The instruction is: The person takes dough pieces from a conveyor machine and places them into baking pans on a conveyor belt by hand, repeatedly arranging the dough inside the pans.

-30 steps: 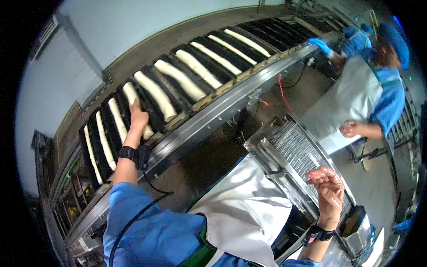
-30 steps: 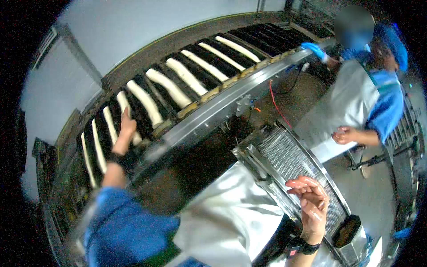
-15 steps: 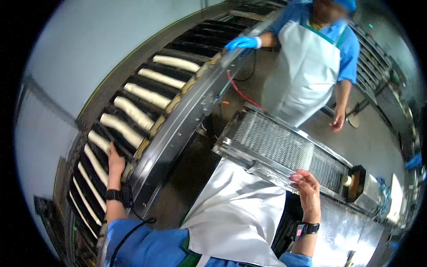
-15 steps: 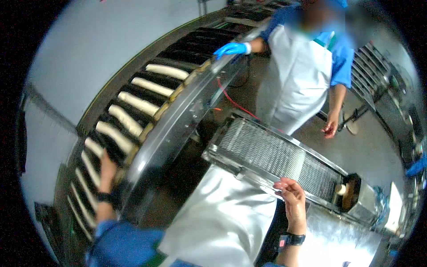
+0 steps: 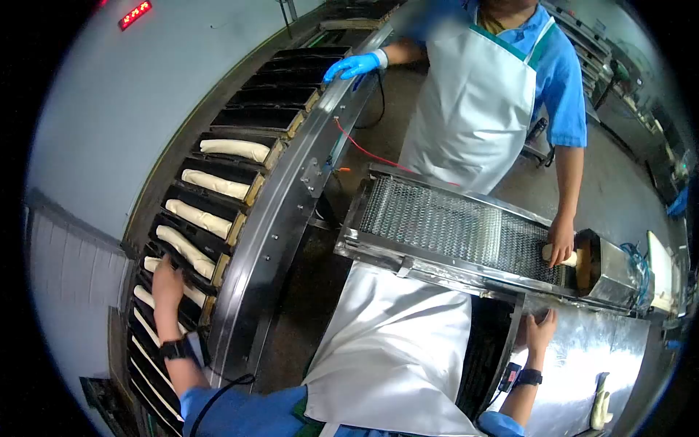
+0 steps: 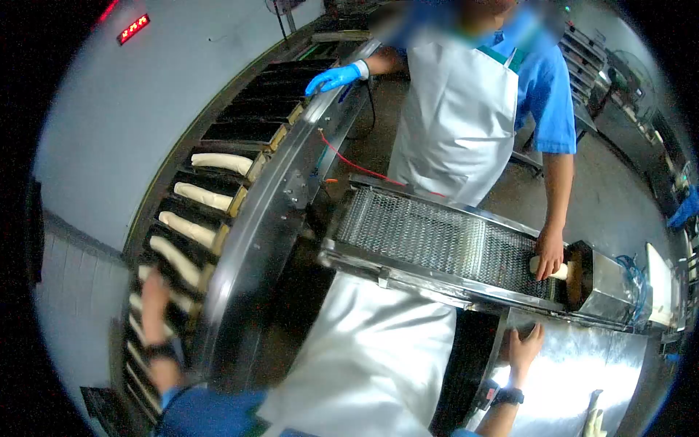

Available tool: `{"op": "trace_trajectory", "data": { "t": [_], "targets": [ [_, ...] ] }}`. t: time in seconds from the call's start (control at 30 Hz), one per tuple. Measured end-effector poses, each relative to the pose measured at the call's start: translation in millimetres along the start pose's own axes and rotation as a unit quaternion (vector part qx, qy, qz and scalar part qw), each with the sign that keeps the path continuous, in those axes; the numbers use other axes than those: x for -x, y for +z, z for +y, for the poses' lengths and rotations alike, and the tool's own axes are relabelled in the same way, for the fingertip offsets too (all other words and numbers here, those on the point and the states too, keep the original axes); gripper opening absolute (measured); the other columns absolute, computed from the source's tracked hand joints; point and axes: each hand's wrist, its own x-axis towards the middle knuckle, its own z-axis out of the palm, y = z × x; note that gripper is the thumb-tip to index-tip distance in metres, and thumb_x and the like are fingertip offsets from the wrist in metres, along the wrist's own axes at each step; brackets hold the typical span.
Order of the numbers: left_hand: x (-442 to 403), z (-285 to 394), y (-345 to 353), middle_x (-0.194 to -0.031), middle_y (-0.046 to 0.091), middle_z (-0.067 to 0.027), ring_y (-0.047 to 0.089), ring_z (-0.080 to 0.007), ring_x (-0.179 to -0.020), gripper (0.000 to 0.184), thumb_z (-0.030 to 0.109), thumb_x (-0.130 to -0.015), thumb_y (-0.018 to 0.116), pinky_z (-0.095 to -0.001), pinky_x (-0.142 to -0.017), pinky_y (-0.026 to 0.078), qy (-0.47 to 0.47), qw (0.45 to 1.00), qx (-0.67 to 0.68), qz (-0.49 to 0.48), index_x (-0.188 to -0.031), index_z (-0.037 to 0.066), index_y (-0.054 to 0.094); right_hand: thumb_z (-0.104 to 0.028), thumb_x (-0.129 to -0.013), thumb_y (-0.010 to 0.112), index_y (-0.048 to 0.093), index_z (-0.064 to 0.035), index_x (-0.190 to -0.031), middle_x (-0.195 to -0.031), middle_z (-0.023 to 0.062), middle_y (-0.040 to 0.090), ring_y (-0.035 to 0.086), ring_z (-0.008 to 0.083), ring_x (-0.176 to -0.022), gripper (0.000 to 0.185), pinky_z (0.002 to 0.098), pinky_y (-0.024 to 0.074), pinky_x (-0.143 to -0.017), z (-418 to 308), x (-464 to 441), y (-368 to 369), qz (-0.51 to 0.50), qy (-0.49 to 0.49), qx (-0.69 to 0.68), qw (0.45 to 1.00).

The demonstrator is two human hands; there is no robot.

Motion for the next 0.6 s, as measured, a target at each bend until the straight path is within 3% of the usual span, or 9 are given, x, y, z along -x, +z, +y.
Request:
{"op": "trace_trajectory", "data": {
  "t": [0.03,0.07,0.1,0.13,0.27,0.4,0.47,0.57,0.6],
  "targets": [
    [-7,64,-38,-0.124,0.055,-0.0261,0.051,-0.0398,-0.117,0.049,0.013,-0.084,0.059,-0.042,-0.1,0.041,-0.021,0.996,0.058,-0.066,-0.127,-0.008,0.05,-0.026,-0.089,0.059,0.036,-0.0002,-0.141,-0.147,0.0212,0.031,0.031,0.0349,-0.136,0.063,0.0489,0.024,-0.111,-6,2,4,0.001,-0.001,-0.002,1.0],
    [-22,87,-33,-0.126,0.054,-0.026,0.049,-0.0391,-0.12,0.048,0.016,-0.085,0.06,-0.0417,-0.103,0.039,-0.011,0.996,0.054,-0.063,-0.125,-0.008,0.051,-0.038,-0.091,0.053,0.03,-0.0011,-0.144,-0.151,0.0199,0.025,0.025,0.0353,-0.139,0.068,0.0518,0.0198,-0.112,-23,11,2,0.001,0.04,0.095,0.995],
    [-36,99,-22,-0.13,0.051,-0.027,0.047,-0.0386,-0.122,0.05,0.019,-0.084,0.063,-0.0414,-0.104,0.038,0.066,0.988,0.128,-0.052,-0.125,-0.007,0.051,-0.049,-0.093,0.047,0.024,-0.0019,-0.147,-0.154,0.0187,0.019,0.019,0.0357,-0.142,0.075,0.0547,0.0156,-0.113,-31,17,-1,0.004,0.083,0.188,0.979],
    [-58,114,-2,-0.132,0.048,-0.0275,0.045,-0.0384,-0.125,0.055,0.02,-0.083,0.065,-0.0403,-0.106,0.036,0.106,0.987,0.111,-0.045,-0.128,-0.008,0.049,-0.061,-0.093,0.036,0.012,-0.0034,-0.15,-0.157,0.0157,0.009,0.008,0.0328,-0.145,0.085,0.0559,0.0088,-0.114,-33,12,-5,-0.052,0.108,0.193,0.974],
    [-105,212,20,-0.144,0.03,-0.0325,0.027,-0.0379,-0.138,0.075,0.023,-0.084,0.065,-0.0358,-0.115,0.023,0.227,0.954,0.196,-0.027,-0.138,-0.015,0.029,-0.058,-0.094,0.036,0.012,-0.0032,-0.15,-0.157,0.0166,0.009,0.008,0.0334,-0.145,0.082,0.0562,0.0094,-0.114,-32,7,-15,-0.07,0.101,0.187,0.975],
    [-140,281,26,-0.147,0.025,-0.0319,0.021,-0.0405,-0.14,0.084,0.03,-0.082,0.068,-0.0397,-0.115,0.023,0.209,0.967,0.144,-0.009,-0.14,-0.014,0.026,-0.059,-0.093,0.038,0.011,-0.0013,-0.15,-0.157,0.0169,0.007,0.005,0.0337,-0.145,0.086,0.0576,0.0078,-0.113,-30,0,-16,-0.088,0.097,0.168,0.977],
    [-148,305,16,-0.148,0.025,-0.0309,0.017,-0.0424,-0.141,0.082,0.041,-0.084,0.065,-0.0464,-0.114,0.022,0.104,0.993,0.04,-0.04,-0.138,-0.012,0.033,-0.06,-0.092,0.037,0.01,-0.0004,-0.149,-0.157,0.0187,0.005,0.004,0.0351,-0.145,0.087,0.0587,0.0074,-0.113,-29,-2,-16,-0.106,0.094,0.162,0.977],
    [-149,318,3,-0.149,0.025,-0.0298,0.013,-0.0424,-0.142,0.078,0.051,-0.086,0.059,-0.0526,-0.113,0.018,0.08,0.989,-0.017,-0.119,-0.134,-0.009,0.044,-0.059,-0.093,0.035,0.009,0.0004,-0.149,-0.157,0.0191,0.004,0.003,0.0347,-0.145,0.086,0.059,0.007,-0.113,-38,-6,-23,-0.124,0.098,0.164,0.974],
    [-145,310,5,-0.148,0.025,-0.0309,0.011,-0.0437,-0.142,0.079,0.059,-0.088,0.048,-0.0553,-0.113,0.014,0.089,0.988,-0.041,-0.123,-0.131,-0.007,0.049,-0.057,-0.094,0.036,0.008,0.0012,-0.149,-0.157,0.019,0.003,0.002,0.0344,-0.145,0.085,0.0589,0.0065,-0.113,-40,-3,-27,-0.132,0.097,0.158,0.974]
  ]
}}
